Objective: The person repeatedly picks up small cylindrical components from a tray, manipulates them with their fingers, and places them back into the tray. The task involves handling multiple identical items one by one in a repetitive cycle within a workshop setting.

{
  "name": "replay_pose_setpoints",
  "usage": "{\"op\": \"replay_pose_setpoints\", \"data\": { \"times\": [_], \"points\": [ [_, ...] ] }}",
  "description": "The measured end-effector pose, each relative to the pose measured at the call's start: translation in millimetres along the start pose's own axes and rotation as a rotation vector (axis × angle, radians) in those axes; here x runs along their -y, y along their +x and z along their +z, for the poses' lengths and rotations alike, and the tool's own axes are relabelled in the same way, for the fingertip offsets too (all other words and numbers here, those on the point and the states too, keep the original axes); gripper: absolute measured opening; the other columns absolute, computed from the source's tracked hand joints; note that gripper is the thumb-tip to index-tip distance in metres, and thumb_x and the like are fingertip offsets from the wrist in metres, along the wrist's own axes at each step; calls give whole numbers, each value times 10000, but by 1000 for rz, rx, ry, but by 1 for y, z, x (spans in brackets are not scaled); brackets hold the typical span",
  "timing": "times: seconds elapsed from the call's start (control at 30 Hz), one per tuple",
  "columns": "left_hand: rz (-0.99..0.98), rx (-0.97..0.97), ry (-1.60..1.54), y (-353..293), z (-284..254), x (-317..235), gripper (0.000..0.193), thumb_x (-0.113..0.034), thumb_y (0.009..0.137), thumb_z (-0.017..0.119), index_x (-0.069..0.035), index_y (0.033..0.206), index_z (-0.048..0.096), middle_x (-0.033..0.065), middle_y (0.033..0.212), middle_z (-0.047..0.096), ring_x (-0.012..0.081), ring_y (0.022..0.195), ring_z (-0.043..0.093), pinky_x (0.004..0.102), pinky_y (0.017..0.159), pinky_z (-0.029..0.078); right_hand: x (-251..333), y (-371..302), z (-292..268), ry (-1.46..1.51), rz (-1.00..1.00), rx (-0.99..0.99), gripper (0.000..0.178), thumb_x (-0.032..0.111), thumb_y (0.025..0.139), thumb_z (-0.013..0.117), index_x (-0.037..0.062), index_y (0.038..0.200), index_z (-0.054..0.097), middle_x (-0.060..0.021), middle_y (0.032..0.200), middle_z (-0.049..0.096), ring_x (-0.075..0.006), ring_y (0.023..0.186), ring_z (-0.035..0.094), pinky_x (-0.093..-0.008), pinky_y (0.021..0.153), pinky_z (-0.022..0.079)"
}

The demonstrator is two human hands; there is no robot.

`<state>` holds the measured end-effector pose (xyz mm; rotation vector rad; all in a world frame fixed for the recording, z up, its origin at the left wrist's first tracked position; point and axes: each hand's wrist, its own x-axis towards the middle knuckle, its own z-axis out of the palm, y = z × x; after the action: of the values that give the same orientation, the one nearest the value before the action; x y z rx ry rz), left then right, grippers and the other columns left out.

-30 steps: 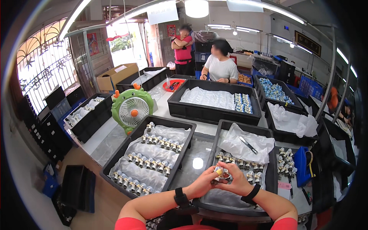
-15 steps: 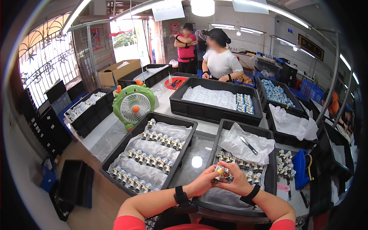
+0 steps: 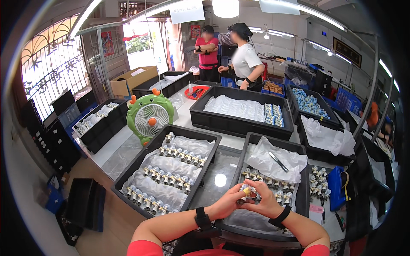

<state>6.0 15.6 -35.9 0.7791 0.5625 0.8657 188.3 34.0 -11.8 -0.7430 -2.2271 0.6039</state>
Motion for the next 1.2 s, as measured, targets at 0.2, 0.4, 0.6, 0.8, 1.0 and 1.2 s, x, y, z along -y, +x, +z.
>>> {"op": "replay_pose_setpoints", "data": {
  "times": [0.2,0.4,0.6,0.8,1.0,1.2],
  "points": [
    [-11,2,5,1,-1,0,398,-310,983,456,-96,1312,390,81,1179,505,166,1014,561,335,866,481,1,0,-1,2,3,3,785,195,629,838,73,1311,469,-123,1155,554,-279,1031,545,-360,890,439],
    [-11,9,9,0,1,-1,408,-323,980,463,-102,1315,389,79,1177,508,163,1020,558,334,873,479,1,0,-2,11,12,7,785,204,629,841,65,1307,471,-131,1154,552,-282,1044,546,-362,899,436],
    [-3,13,1,0,-1,1,403,-315,984,453,-95,1315,387,75,1192,512,172,1032,552,348,886,471,0,-1,-1,14,25,9,786,206,628,841,62,1306,471,-132,1155,552,-283,1050,546,-361,903,435],
    [-4,22,3,1,-3,1,400,-311,984,452,-92,1312,387,77,1204,517,175,1037,551,358,899,463,1,0,-3,18,11,6,782,205,629,840,53,1303,472,-136,1138,558,-282,1032,547,-361,893,437],
    [-12,19,2,1,-2,-1,407,-317,982,455,-92,1313,381,76,1204,518,174,1041,550,358,904,462,2,1,-4,35,23,11,776,203,630,838,51,1298,473,-134,1135,561,-284,1025,547,-360,892,436],
    [-26,33,4,1,-1,-2,411,-318,981,457,-91,1315,379,77,1204,518,178,1043,552,362,909,465,1,1,-5,31,24,23,786,202,629,839,47,1303,464,-133,1152,559,-282,1031,546,-360,899,436]
  ]
}}
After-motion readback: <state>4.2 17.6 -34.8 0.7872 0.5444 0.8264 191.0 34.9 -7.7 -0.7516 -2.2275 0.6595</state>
